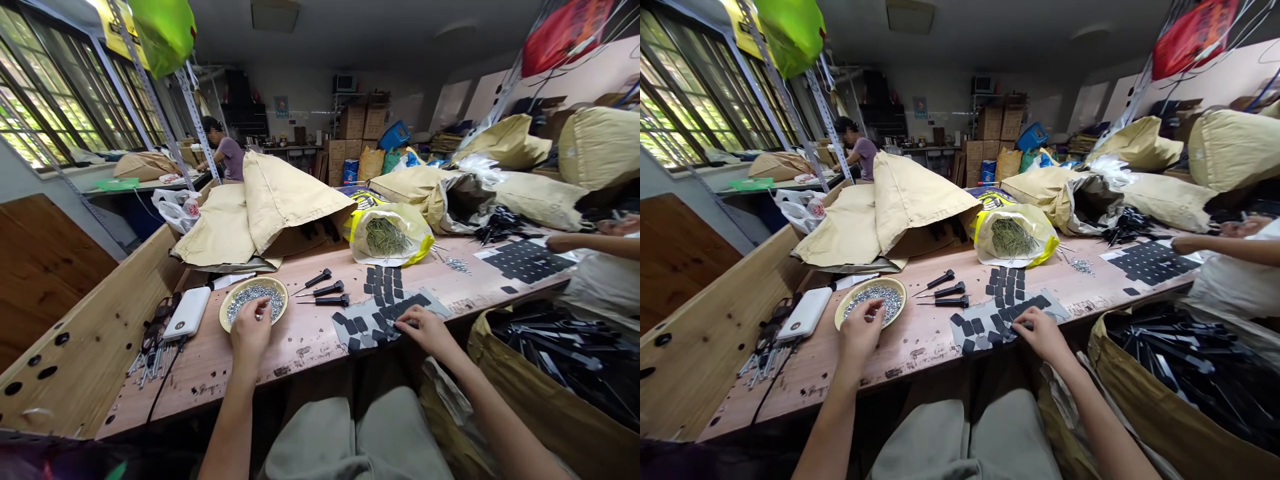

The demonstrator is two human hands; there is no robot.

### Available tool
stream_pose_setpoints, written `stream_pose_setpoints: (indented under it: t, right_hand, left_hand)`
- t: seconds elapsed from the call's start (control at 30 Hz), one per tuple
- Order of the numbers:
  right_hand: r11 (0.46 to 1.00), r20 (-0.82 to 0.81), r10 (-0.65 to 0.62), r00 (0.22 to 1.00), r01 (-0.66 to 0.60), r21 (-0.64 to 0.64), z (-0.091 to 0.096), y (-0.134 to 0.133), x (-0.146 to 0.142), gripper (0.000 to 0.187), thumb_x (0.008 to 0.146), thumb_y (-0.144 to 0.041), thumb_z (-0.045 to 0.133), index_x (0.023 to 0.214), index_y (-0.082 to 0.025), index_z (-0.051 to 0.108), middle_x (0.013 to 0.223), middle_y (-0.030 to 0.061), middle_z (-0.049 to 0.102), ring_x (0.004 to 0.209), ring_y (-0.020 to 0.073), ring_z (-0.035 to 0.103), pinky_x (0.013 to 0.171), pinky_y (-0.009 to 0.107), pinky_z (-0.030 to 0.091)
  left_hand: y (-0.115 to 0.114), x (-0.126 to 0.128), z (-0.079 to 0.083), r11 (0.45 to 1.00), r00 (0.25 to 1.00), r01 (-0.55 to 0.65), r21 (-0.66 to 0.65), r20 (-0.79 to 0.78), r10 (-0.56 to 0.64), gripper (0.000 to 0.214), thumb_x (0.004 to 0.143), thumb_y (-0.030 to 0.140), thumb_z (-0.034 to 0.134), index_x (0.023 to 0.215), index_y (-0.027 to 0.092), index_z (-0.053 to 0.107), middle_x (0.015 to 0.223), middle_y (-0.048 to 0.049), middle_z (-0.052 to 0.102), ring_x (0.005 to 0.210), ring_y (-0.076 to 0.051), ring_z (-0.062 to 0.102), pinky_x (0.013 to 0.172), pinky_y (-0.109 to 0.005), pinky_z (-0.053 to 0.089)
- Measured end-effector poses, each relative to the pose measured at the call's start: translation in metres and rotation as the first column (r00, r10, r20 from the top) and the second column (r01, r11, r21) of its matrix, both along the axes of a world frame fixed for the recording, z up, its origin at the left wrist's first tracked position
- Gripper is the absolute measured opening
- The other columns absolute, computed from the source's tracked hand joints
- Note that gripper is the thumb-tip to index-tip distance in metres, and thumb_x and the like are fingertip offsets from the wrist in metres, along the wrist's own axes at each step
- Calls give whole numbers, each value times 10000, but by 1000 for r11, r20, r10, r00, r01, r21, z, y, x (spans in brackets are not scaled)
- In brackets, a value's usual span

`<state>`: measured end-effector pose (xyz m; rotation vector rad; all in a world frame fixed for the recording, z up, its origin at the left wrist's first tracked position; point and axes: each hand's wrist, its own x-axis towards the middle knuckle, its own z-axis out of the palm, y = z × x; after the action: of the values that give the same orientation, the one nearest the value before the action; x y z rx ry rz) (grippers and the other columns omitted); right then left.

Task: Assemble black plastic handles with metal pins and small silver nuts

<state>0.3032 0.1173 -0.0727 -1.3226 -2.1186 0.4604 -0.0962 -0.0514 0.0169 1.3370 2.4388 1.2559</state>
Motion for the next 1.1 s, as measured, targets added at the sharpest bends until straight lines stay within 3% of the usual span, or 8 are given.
stream_pose_setpoints:
  t: [0.1,0.2,0.4,0.63,0.73,0.83,0.97,1.1]
  right_hand:
    - [969,-42,-232,972,234,73,-2,1,0,400,892,-510,515,842,-189,750,940,115,682,818,248,635,786,378,487]
    - [992,-86,-125,988,126,15,-2,-2,-5,398,857,-538,555,820,-196,755,903,106,699,829,260,641,800,384,493]
    - [982,-243,-173,954,149,-114,3,-23,5,456,801,-614,605,851,-189,764,952,105,741,802,254,643,777,375,505]
    - [891,-229,-437,870,385,-240,-15,-52,100,403,656,-622,705,843,-268,747,987,108,762,899,342,695,838,471,513]
    - [841,-224,-529,818,471,-267,-15,-54,110,364,618,-604,703,806,-294,728,922,137,761,870,348,702,816,477,514]
    - [892,-284,-446,849,395,-220,1,-55,67,417,682,-602,683,889,-242,726,917,135,759,873,336,712,804,452,545]
    - [997,-339,-17,941,-9,-75,23,-53,-46,353,861,-524,612,956,-198,707,955,99,750,869,260,704,805,385,566]
    - [943,-128,294,947,-266,198,31,-42,-160,210,959,-328,545,1004,-195,702,1025,75,721,984,241,639,896,400,524]
  left_hand:
    - [10,-23,3,941,972,-80,-330,-233,1,250,922,210,556,1072,159,750,1150,-131,731,1117,-290,648,1003,-398,475]
    - [17,-33,2,881,972,-77,-466,-230,-37,207,903,214,571,923,164,771,1070,-136,755,1042,-310,678,899,-380,494]
    - [17,-34,3,890,971,-81,-450,-238,-32,199,902,240,572,879,180,760,1030,-113,767,996,-276,684,835,-328,474]
    - [11,-36,0,905,978,-112,-409,-207,28,186,907,270,583,906,208,759,1010,-78,775,984,-258,688,857,-329,477]
    - [13,-36,-1,891,981,-98,-442,-193,11,162,889,229,605,892,204,765,1036,-85,773,1016,-261,686,881,-330,478]
    - [17,-34,2,868,982,-115,-482,-190,25,175,878,184,596,861,173,770,1035,-134,766,1036,-292,688,884,-346,486]
    - [21,-33,4,848,981,-139,-512,-186,48,185,868,147,592,909,143,772,1045,-179,756,1045,-319,694,882,-367,500]
    - [23,-32,2,859,982,-133,-495,-184,46,163,878,183,617,916,152,772,1033,-168,758,1043,-313,696,877,-364,508]
